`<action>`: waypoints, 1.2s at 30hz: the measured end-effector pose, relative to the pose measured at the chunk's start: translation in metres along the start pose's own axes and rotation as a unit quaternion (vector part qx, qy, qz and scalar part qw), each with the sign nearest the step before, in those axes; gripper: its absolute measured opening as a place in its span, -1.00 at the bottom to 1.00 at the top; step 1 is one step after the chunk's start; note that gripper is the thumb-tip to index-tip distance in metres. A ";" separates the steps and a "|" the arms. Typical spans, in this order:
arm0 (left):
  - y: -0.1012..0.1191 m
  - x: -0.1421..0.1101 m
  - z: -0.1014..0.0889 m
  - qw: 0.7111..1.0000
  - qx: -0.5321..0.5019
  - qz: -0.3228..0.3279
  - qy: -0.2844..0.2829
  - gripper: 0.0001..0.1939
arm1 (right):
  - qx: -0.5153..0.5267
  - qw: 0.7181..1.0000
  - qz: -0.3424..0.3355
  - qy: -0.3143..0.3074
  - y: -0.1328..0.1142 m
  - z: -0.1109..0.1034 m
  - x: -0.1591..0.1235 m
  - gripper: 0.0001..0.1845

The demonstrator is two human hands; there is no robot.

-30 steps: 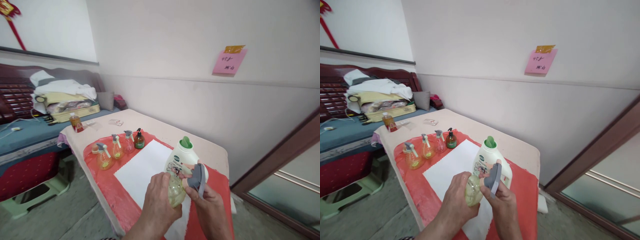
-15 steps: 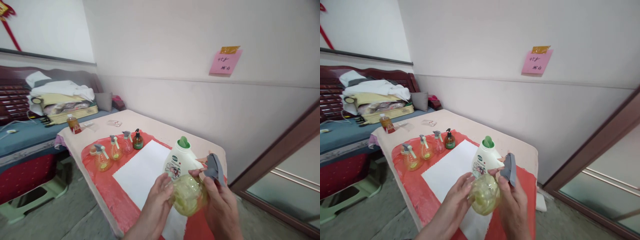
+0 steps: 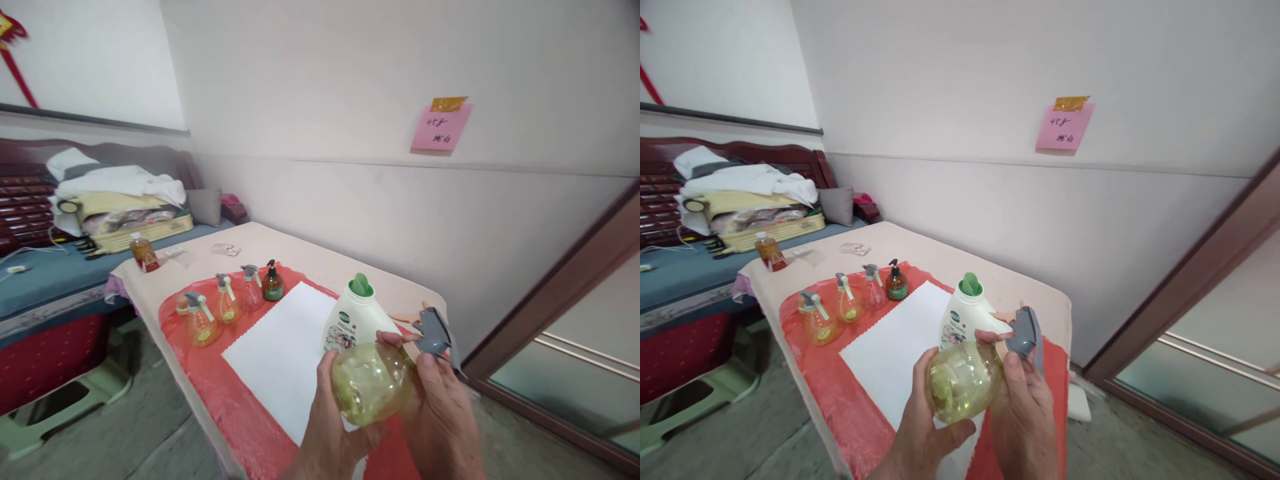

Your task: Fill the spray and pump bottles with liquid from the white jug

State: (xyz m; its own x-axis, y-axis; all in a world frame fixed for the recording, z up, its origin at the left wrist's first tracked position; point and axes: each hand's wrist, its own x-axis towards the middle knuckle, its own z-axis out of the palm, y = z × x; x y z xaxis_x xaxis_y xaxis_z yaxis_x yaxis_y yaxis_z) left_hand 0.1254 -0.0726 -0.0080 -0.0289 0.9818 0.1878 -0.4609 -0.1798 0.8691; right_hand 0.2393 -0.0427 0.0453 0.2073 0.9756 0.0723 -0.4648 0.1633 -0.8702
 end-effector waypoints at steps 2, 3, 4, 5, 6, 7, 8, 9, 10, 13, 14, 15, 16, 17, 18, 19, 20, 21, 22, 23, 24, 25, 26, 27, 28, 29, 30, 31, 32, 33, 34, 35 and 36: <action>-0.006 -0.003 0.004 0.999 0.037 0.018 0.008 0.05 | 0.001 1.000 -0.012 0.005 -0.001 0.001 0.000 -0.72; -0.008 -0.004 0.006 0.999 0.025 0.021 -0.002 0.07 | 0.001 1.000 -0.018 0.011 -0.002 0.001 0.000 -0.73; -0.007 -0.004 0.007 1.000 -0.006 0.014 -0.016 0.10 | 0.001 1.000 -0.023 0.018 -0.003 0.000 0.000 -0.74; -0.005 -0.003 0.008 0.998 -0.050 -0.007 -0.030 0.11 | 0.005 0.999 -0.029 0.026 -0.004 -0.001 0.000 -0.75; -0.002 -0.001 0.007 0.993 -0.101 -0.040 -0.042 0.08 | 0.009 0.999 -0.034 0.033 -0.005 -0.003 0.001 -0.76; 0.001 0.000 0.006 0.985 -0.146 -0.081 -0.052 0.02 | 0.014 0.998 -0.038 0.037 -0.007 -0.004 0.001 -0.76; 0.005 0.002 0.003 0.973 -0.179 -0.130 -0.067 -0.08 | 0.018 0.998 -0.040 0.039 -0.008 -0.005 0.002 -0.76; 0.008 0.004 0.000 0.960 -0.196 -0.177 -0.091 -0.18 | 0.022 0.998 -0.037 0.039 -0.010 -0.006 0.002 -0.75; 0.011 0.006 -0.003 0.949 -0.199 -0.213 -0.122 -0.25 | 0.024 0.999 -0.030 0.037 -0.011 -0.007 0.003 -0.74; 0.012 0.008 -0.012 0.944 -0.160 -0.229 -0.175 -0.26 | 0.036 0.999 0.006 0.037 -0.013 -0.006 0.004 -0.71; 0.009 0.007 -0.013 0.956 -0.146 -0.198 -0.160 -0.22 | 0.039 0.998 0.014 0.040 -0.013 -0.005 0.004 -0.70; 0.006 0.006 -0.013 0.970 -0.132 -0.155 -0.133 -0.16 | 0.040 0.998 0.017 0.046 -0.012 -0.005 0.004 -0.69; 0.003 0.004 -0.012 0.982 -0.115 -0.111 -0.102 -0.09 | 0.041 0.998 0.018 0.051 -0.011 -0.004 0.004 -0.68; -0.001 0.002 -0.010 0.990 -0.093 -0.071 -0.074 -0.03 | 0.042 0.998 0.020 0.050 -0.010 -0.004 0.005 -0.68; -0.005 0.000 -0.008 0.996 -0.064 -0.038 -0.052 0.01 | 0.044 0.998 0.024 0.043 -0.010 -0.004 0.005 -0.68; -0.007 -0.002 -0.006 0.999 -0.035 -0.014 -0.035 0.02 | 0.049 0.998 0.029 0.032 -0.009 -0.005 0.005 -0.68; -0.009 -0.003 -0.003 1.000 -0.010 0.000 -0.023 0.02 | 0.056 0.998 0.034 0.019 -0.009 -0.006 0.006 -0.68; -0.010 -0.004 -0.001 1.000 0.002 0.007 -0.016 0.01 | 0.060 0.997 0.037 0.007 -0.010 -0.007 0.006 -0.68; -0.009 -0.004 0.001 1.000 -0.005 0.007 -0.013 0.03 | 0.062 0.997 0.036 0.000 -0.010 -0.009 0.007 -0.69; -0.007 -0.003 0.002 1.000 -0.028 -0.003 -0.013 0.04 | 0.062 0.998 0.031 -0.002 -0.010 -0.011 0.007 -0.71; -0.003 -0.001 0.003 0.998 -0.061 -0.027 -0.019 0.02 | 0.062 0.998 0.026 -0.003 -0.011 -0.013 0.007 -0.72; 0.001 0.000 0.003 0.993 -0.096 -0.065 -0.035 -0.02 | 0.060 0.998 0.021 -0.006 -0.011 -0.015 0.007 -0.72; 0.005 0.002 0.002 0.983 -0.129 -0.113 -0.061 -0.09 | 0.059 0.998 0.019 -0.009 -0.011 -0.016 0.006 -0.73; 0.009 0.003 0.000 0.970 -0.153 -0.163 -0.093 -0.15 | 0.059 0.998 0.019 -0.013 -0.011 -0.018 0.006 -0.72; 0.013 0.005 -0.001 0.955 -0.168 -0.210 -0.127 -0.19 | 0.056 0.998 0.023 -0.020 -0.010 -0.019 0.005 -0.71; 0.015 0.006 -0.002 0.941 -0.175 -0.245 -0.157 -0.21 | 0.052 0.998 0.027 -0.026 -0.010 -0.019 0.003 -0.70; 0.016 0.006 -0.003 0.935 -0.178 -0.253 -0.171 -0.20 | 0.047 0.998 0.030 -0.030 -0.010 -0.020 0.002 -0.69; 0.015 0.007 -0.002 0.941 -0.175 -0.238 -0.167 -0.18 | 0.043 0.998 0.030 -0.030 -0.010 -0.019 0.002 -0.69; 0.013 0.007 -0.001 0.951 -0.172 -0.208 -0.150 -0.14 | 0.039 0.998 0.027 -0.028 -0.011 -0.019 0.001 -0.69; 0.010 0.007 0.000 0.962 -0.170 -0.173 -0.127 -0.10 | 0.036 0.999 0.024 -0.024 -0.011 -0.018 0.001 -0.69; 0.007 0.007 0.002 0.971 -0.167 -0.139 -0.104 -0.08 | 0.036 0.999 0.023 -0.020 -0.012 -0.017 0.001 -0.69; 0.004 0.006 0.004 0.978 -0.158 -0.110 -0.085 -0.07 | 0.037 0.999 0.024 -0.018 -0.012 -0.016 0.002 -0.69; 0.001 0.005 0.005 0.983 -0.142 -0.093 -0.072 -0.07 | 0.039 0.999 0.024 -0.018 -0.012 -0.015 0.002 -0.69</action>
State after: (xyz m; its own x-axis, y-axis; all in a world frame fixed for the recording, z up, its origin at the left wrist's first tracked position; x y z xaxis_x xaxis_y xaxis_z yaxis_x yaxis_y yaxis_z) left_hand 0.1293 -0.0680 -0.0040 0.1959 0.9734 0.1188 -0.6755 0.0461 0.7359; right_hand 0.2579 -0.0450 0.0489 0.1529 0.9870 0.0491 -0.5393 0.1250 -0.8328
